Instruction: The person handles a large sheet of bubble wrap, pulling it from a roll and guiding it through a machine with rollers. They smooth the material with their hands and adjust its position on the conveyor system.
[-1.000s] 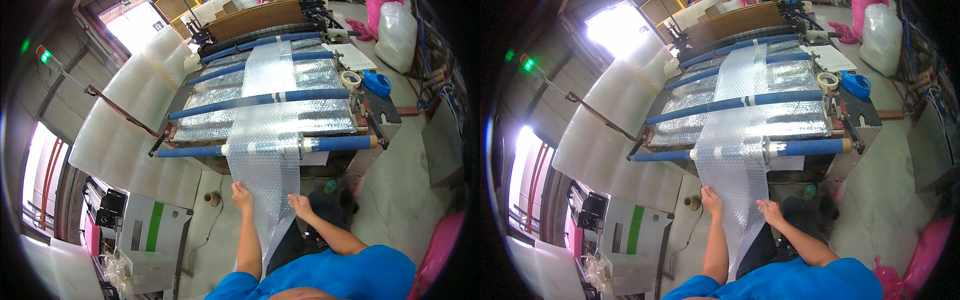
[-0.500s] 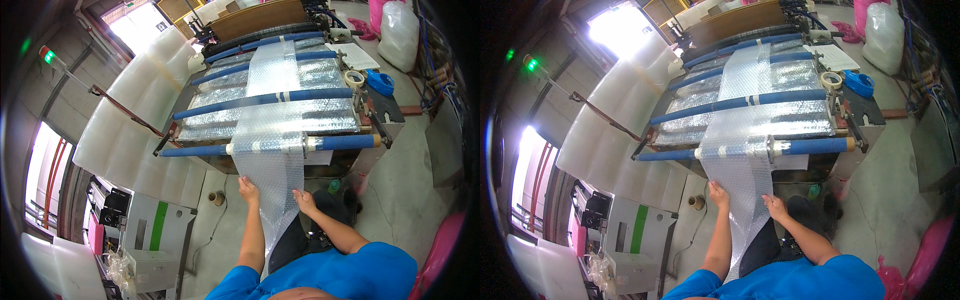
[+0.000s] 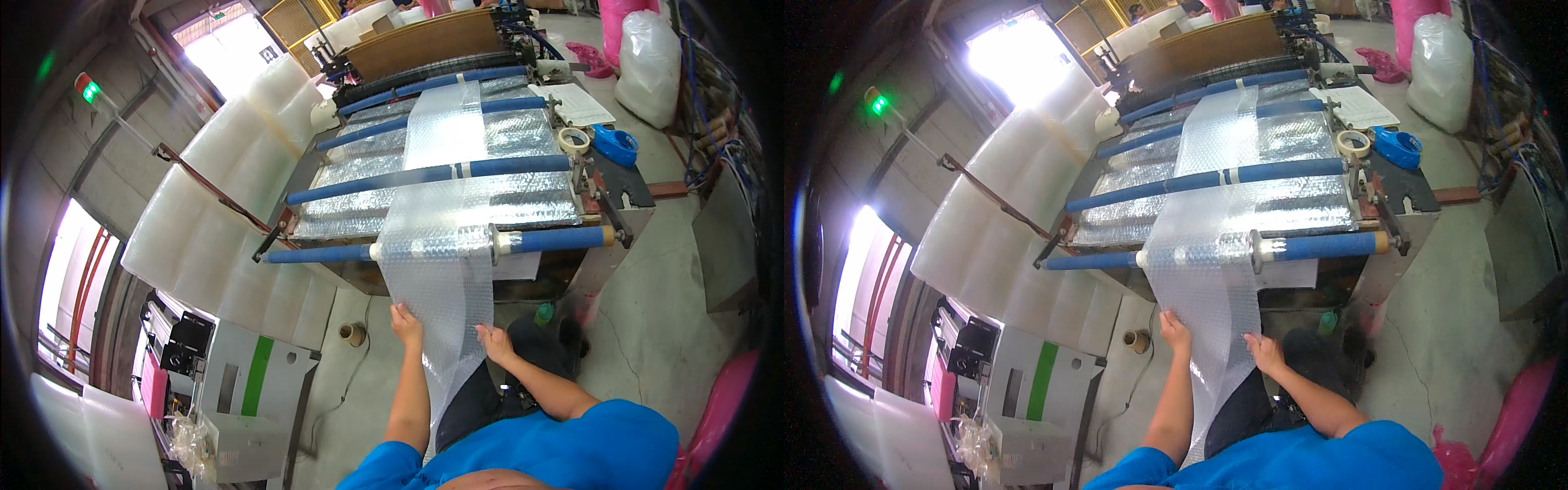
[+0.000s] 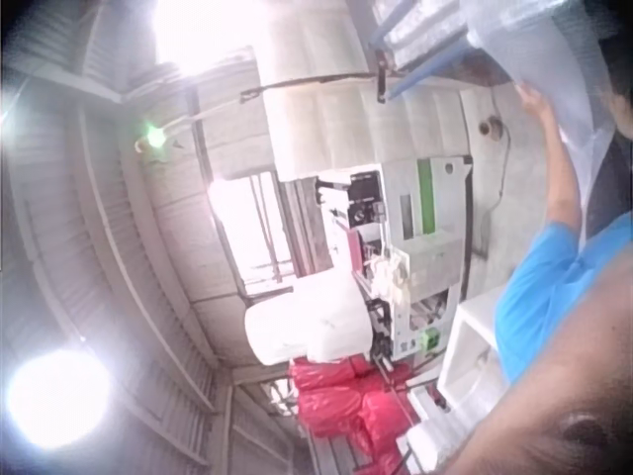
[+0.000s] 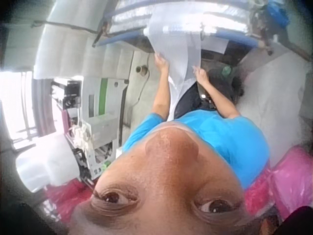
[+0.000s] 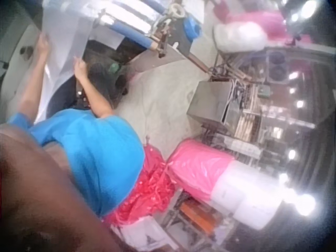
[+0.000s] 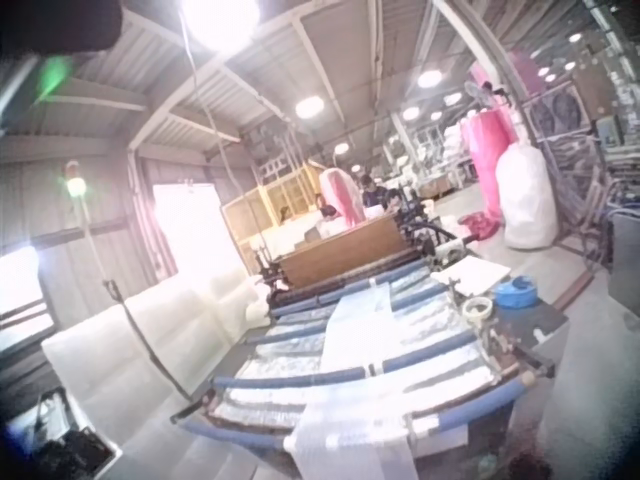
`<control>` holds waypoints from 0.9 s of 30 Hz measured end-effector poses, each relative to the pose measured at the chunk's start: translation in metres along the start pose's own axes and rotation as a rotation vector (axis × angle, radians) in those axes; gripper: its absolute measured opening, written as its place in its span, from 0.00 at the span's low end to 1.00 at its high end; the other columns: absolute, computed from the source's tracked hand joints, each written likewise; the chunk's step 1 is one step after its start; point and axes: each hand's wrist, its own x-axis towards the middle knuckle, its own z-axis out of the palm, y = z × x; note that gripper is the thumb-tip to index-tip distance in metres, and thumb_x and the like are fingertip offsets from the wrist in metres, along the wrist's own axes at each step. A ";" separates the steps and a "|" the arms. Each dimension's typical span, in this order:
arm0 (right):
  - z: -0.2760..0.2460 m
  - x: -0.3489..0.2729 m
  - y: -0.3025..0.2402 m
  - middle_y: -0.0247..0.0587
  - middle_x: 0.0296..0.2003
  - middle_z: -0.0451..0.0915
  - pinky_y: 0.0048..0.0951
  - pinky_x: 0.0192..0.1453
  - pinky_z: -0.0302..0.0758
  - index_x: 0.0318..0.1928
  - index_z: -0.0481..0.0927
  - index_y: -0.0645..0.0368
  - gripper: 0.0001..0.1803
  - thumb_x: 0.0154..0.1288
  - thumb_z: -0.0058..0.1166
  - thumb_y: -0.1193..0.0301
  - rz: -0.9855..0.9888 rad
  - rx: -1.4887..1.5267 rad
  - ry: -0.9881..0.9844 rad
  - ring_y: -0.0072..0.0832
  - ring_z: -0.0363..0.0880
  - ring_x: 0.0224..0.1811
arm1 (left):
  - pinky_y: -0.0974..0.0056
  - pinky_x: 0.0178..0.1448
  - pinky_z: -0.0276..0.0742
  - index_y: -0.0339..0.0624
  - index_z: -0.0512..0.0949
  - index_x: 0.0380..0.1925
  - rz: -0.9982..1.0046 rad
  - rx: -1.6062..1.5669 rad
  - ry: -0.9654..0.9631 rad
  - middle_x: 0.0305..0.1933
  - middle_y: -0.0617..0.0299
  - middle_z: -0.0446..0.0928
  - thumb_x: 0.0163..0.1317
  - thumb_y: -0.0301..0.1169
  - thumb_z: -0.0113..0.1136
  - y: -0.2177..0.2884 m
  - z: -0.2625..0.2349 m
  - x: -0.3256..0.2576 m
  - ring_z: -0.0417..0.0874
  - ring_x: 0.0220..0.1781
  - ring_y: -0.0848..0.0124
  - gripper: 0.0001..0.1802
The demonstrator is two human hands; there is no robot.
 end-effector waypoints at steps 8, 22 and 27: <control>-0.025 0.057 -0.054 0.35 0.14 0.70 0.26 0.24 0.65 0.22 0.72 0.65 0.22 0.58 0.45 0.56 -0.164 0.184 -0.015 0.22 0.69 0.18 | 0.51 0.32 0.64 0.35 0.68 0.29 0.021 0.108 0.038 0.22 0.45 0.71 0.60 0.48 0.35 0.051 0.011 0.061 0.72 0.28 0.47 0.24; -0.013 -0.003 -0.056 0.35 0.17 0.75 0.25 0.26 0.69 0.25 0.76 0.65 0.17 0.52 0.53 0.60 0.062 0.239 -0.270 0.21 0.72 0.21 | 0.63 0.43 0.68 0.37 0.66 0.38 -0.149 -0.018 -0.198 0.32 0.53 0.74 0.34 0.51 0.67 0.065 -0.061 0.016 0.74 0.36 0.63 0.36; -0.021 -0.068 -0.108 0.35 0.17 0.74 0.22 0.24 0.67 0.25 0.77 0.64 0.21 0.57 0.47 0.56 0.080 0.347 -0.278 0.19 0.71 0.19 | 0.69 0.33 0.69 0.34 0.71 0.29 -0.173 -0.075 -0.325 0.27 0.58 0.75 0.43 0.38 0.66 0.100 -0.114 0.038 0.74 0.28 0.74 0.21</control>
